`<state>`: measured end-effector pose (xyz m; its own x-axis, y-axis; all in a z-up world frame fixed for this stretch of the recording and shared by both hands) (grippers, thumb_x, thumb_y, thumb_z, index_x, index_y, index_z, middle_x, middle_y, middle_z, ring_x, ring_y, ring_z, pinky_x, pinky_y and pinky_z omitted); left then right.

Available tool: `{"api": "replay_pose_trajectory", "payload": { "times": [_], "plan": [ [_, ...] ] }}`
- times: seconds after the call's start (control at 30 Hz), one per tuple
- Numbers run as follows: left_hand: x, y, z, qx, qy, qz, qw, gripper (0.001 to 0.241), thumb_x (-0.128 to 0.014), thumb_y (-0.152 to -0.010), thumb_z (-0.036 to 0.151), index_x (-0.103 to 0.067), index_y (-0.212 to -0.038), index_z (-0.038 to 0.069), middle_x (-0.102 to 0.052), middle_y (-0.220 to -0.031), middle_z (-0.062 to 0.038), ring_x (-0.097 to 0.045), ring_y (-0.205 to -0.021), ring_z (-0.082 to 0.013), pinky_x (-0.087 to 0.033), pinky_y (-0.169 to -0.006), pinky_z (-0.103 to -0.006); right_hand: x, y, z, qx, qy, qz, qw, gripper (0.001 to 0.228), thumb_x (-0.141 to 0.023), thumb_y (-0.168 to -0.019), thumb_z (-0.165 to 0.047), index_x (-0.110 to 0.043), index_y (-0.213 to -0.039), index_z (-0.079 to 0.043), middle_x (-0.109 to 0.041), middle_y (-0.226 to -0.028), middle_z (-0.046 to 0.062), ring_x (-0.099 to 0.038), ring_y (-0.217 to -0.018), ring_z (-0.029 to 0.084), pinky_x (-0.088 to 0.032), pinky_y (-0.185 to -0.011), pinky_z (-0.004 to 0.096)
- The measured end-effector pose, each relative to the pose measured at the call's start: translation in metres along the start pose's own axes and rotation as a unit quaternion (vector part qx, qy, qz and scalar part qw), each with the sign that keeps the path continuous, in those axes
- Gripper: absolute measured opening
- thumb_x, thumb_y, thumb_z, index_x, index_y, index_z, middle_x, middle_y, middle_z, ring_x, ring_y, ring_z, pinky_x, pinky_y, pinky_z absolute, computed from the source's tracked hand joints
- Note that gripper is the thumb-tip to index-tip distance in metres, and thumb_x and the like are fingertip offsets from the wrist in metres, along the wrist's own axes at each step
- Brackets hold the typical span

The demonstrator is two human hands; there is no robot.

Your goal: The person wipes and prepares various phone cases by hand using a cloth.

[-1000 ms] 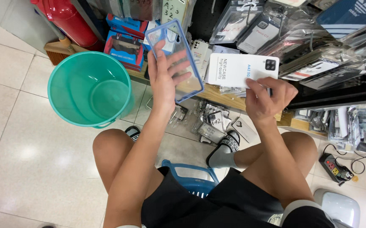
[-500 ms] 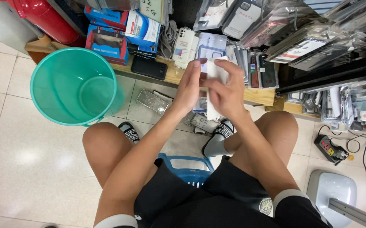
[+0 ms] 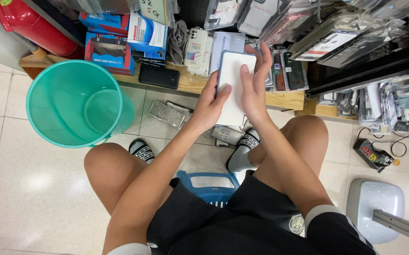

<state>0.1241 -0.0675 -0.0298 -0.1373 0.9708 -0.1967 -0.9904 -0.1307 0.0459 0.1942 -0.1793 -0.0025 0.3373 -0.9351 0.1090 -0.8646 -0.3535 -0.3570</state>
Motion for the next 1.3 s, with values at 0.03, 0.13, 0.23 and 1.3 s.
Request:
{"api": "replay_pose_trajectory", "payload": {
  "times": [0.03,0.13,0.23,1.3],
  "plan": [
    [0.000,-0.003,-0.008,0.001,0.000,0.000,1.000,0.054,-0.050,-0.107,0.030,-0.040,-0.156,0.011,-0.063,-0.147,-0.010,-0.062,-0.129,-0.0199,-0.051,-0.106,-0.0352,0.003,-0.003,-0.007,-0.001,0.000,0.000,1.000,0.057,-0.049,-0.119,-0.035,-0.017,-0.164,-0.020,-0.043,-0.158,0.015,-0.046,-0.143,0.018,-0.046,-0.115,0.034],
    [0.016,-0.008,-0.013,-0.071,0.001,0.065,0.995,0.044,-0.050,-0.110,0.025,-0.045,-0.150,0.006,-0.062,-0.144,-0.013,-0.059,-0.130,-0.0202,-0.047,-0.112,-0.0359,0.009,-0.008,0.004,-0.116,-0.072,-0.012,0.991,0.051,-0.048,-0.107,-0.027,-0.035,-0.156,-0.020,-0.036,-0.161,0.002,-0.041,-0.141,0.013,-0.041,-0.118,0.031],
    [0.022,-0.007,-0.007,-0.121,0.042,0.048,0.991,0.046,-0.045,-0.118,0.019,-0.035,-0.159,0.000,-0.056,-0.144,-0.021,-0.047,-0.142,-0.0251,-0.035,-0.124,-0.0552,0.008,-0.009,0.008,-0.052,-0.018,-0.054,0.997,0.026,-0.058,-0.112,-0.014,-0.067,-0.133,-0.004,-0.072,-0.105,0.014,-0.069,-0.096,0.021,-0.057,-0.087,0.038],
    [0.068,-0.008,0.021,-0.105,0.033,0.216,0.970,0.029,-0.048,-0.110,0.033,-0.057,-0.127,0.011,-0.065,-0.111,-0.005,-0.056,-0.095,-0.0120,-0.048,-0.083,-0.0273,-0.052,0.025,0.020,-0.187,-0.053,-0.153,0.969,0.026,-0.072,-0.101,-0.028,-0.067,-0.097,-0.002,-0.069,-0.087,0.006,-0.072,-0.063,0.016,-0.063,-0.054,0.024]
  ]
}}
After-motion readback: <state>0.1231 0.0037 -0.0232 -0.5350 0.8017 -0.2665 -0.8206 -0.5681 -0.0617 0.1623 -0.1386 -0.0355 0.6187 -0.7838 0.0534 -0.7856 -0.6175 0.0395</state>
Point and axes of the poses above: each hand's wrist, its own y-axis away from the middle knuckle, its own x-axis out of the back of the hand, z = x × y, the point moved 8 cm from there along -y, towards the middle knuckle
